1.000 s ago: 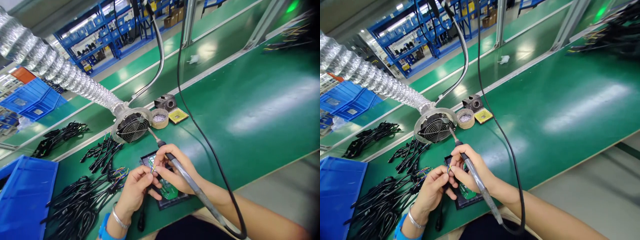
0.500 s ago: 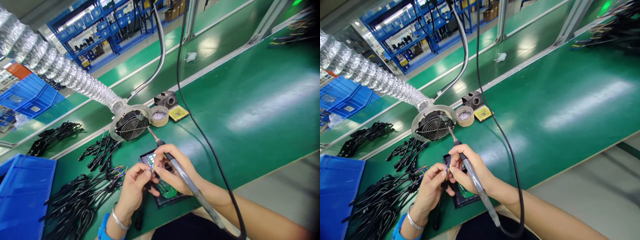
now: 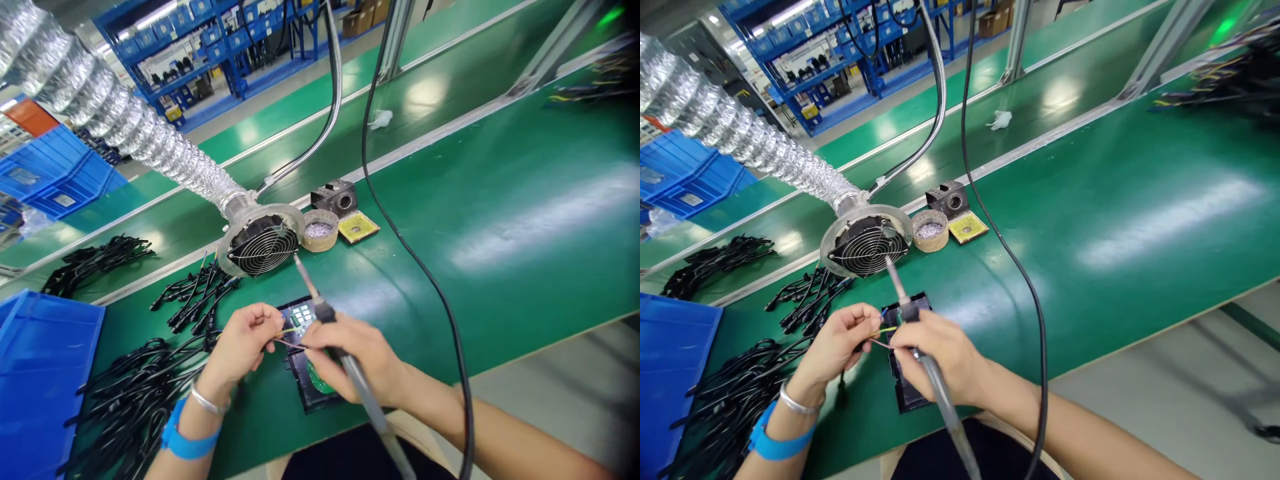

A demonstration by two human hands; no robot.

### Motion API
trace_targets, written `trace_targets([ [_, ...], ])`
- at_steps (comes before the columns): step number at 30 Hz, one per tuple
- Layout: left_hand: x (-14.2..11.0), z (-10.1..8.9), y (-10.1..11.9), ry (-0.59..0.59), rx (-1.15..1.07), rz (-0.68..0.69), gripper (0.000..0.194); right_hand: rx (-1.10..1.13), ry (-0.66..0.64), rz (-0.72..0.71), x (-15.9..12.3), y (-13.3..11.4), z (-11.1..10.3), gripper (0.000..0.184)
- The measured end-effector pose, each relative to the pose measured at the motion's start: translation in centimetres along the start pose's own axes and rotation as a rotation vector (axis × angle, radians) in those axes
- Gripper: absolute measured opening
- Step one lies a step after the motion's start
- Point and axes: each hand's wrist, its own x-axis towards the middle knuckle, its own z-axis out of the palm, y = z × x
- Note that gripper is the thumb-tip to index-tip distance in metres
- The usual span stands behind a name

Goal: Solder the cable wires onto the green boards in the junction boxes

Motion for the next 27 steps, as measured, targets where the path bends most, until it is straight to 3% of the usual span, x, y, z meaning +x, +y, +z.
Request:
trace_targets([
  [2,0.7,-0.6,0.7,-0.056,0.161,0.01,0.019,-0.228,-0.03,0.054,0.0,1.0,-0.8,0.024],
  [5,1.8,0.0,1.3,-0.028,0.408,0.1,0.01,-0.408,-0.125,0.119,-0.1,2.5,-1.4,0.024],
  [10,2.4,2.2,1.0,0.064,0.713,0.196,0.022,-0.409,-0.2,0.159,-0.5,3.5,-1.4,0.03],
  [16,1.8,2.8,-0.5,0.138,1.13,0.376,0.025,-0.306,-0.216,0.164,-0.4,3.6,-2.3,0.032],
  [20,2.0,3.0,-0.9,0.184,1.155,0.441,0.021,-0.189,-0.08,0.175,0.4,2.1,-4.0,0.044],
  [27,2.0,3.3,0.2,0.17,1.209,0.413,0.019,-0.041,-0.097,0.288,0.8,1.7,-5.8,0.039],
])
